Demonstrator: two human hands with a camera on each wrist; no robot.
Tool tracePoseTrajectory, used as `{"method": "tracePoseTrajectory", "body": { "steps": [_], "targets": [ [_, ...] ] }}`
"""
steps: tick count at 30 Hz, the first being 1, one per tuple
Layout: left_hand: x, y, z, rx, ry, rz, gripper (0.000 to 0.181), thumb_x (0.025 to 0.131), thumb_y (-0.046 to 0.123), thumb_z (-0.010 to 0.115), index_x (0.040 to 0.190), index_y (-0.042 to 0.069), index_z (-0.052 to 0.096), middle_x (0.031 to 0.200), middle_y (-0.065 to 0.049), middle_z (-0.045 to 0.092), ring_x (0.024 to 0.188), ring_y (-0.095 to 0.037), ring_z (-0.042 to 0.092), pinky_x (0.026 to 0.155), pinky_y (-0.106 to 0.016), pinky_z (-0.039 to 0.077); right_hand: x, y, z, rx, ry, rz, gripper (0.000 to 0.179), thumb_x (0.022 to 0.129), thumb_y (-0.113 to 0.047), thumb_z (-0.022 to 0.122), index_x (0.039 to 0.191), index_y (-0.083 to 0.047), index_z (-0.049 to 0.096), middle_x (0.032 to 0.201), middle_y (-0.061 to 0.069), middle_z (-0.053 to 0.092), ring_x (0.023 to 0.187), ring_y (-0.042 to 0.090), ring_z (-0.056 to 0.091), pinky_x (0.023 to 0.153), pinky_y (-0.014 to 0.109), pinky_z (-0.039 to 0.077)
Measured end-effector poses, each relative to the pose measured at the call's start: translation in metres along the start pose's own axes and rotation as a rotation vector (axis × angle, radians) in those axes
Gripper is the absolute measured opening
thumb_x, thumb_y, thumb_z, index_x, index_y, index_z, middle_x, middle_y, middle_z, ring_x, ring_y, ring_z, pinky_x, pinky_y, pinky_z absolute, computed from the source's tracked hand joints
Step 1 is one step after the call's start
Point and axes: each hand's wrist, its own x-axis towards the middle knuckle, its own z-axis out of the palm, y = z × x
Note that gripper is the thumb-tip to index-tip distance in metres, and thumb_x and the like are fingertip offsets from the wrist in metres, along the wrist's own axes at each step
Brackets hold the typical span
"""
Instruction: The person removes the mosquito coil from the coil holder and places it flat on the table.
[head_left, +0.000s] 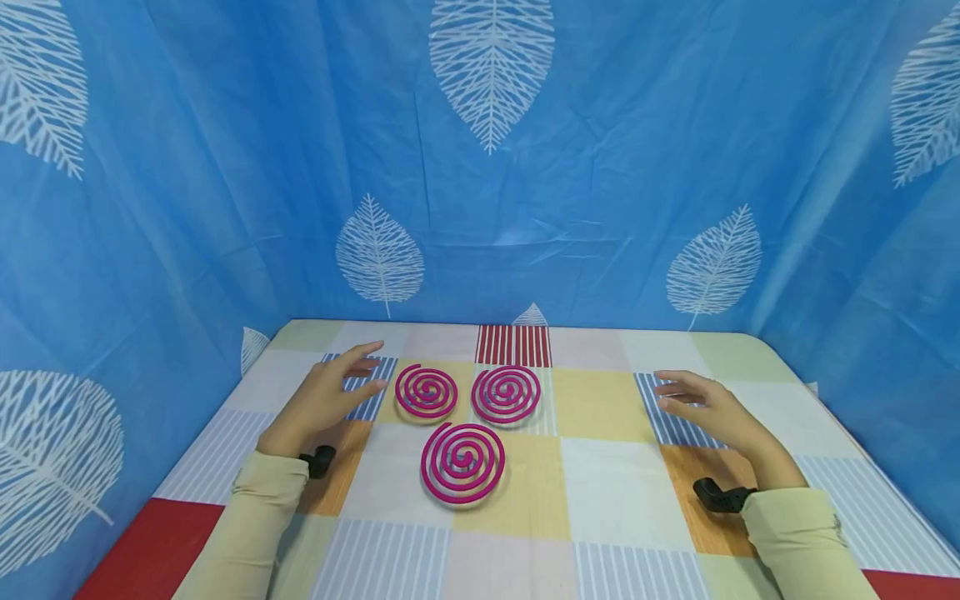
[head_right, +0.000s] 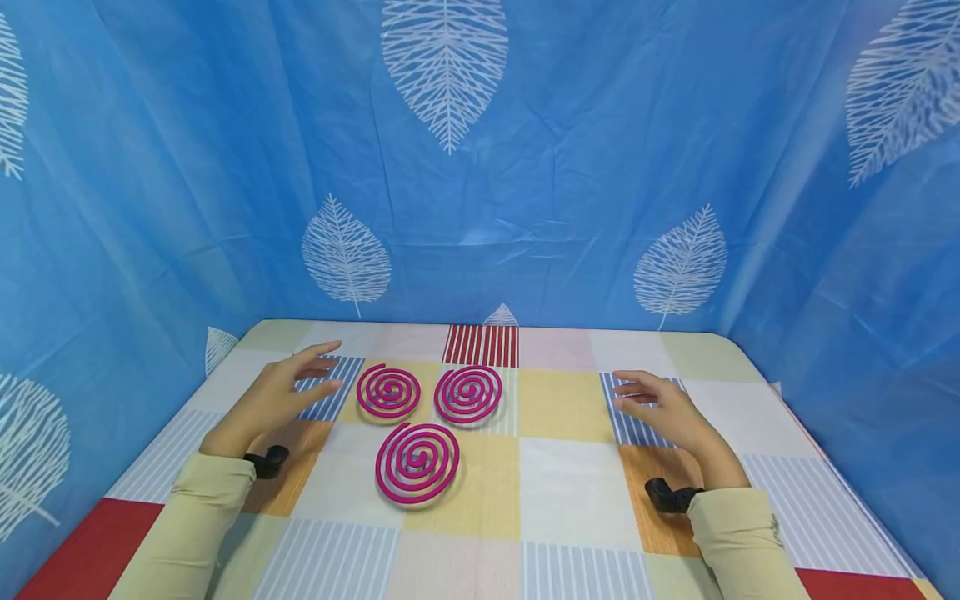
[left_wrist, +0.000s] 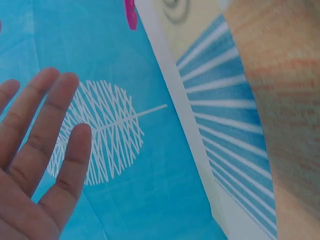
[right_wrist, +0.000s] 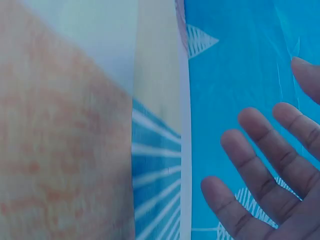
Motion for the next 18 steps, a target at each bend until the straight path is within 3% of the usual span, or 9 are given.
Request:
{"method": "tracePoseTrajectory", "body": {
  "steps": [2, 9, 18],
  "targets": [
    [0.001, 0.001, 0.001, -0.039, -0.008, 0.010, 0.063, 0.106, 0.015, 0.072, 0.162, 0.002, 0.046, 0.145, -0.028, 0.065, 0.130, -0.048, 0.065, 0.104, -0.065, 0.053, 0.002, -0.001, 0.001, 0.030, -0.017, -0.009, 0.049, 0.111, -0.009, 0.061, 0.153, 0.012, 0.049, 0.138, 0.033, 0.065, 0.118, 0.026, 0.069, 0.086, 0.024, 0.057],
    [0.003, 0.004, 0.005, -0.148, -0.032, 0.033, 0.059, 0.106, 0.014, 0.071, 0.159, 0.001, 0.050, 0.141, -0.026, 0.068, 0.129, -0.046, 0.065, 0.110, -0.065, 0.049, 0.006, -0.005, 0.003, 0.103, -0.062, -0.015, 0.048, 0.111, -0.009, 0.060, 0.153, 0.013, 0.048, 0.138, 0.033, 0.065, 0.110, -0.008, 0.063, 0.088, 0.021, 0.057],
    [0.006, 0.005, 0.018, -0.238, -0.098, 0.077, 0.055, 0.106, 0.013, 0.071, 0.155, -0.003, 0.054, 0.136, -0.025, 0.071, 0.126, -0.044, 0.066, 0.108, -0.063, 0.051, 0.010, -0.010, 0.013, 0.200, -0.103, -0.022, 0.049, 0.110, -0.006, 0.061, 0.152, 0.015, 0.048, 0.137, 0.034, 0.065, 0.110, -0.008, 0.063, 0.089, 0.024, 0.059]
  ]
}}
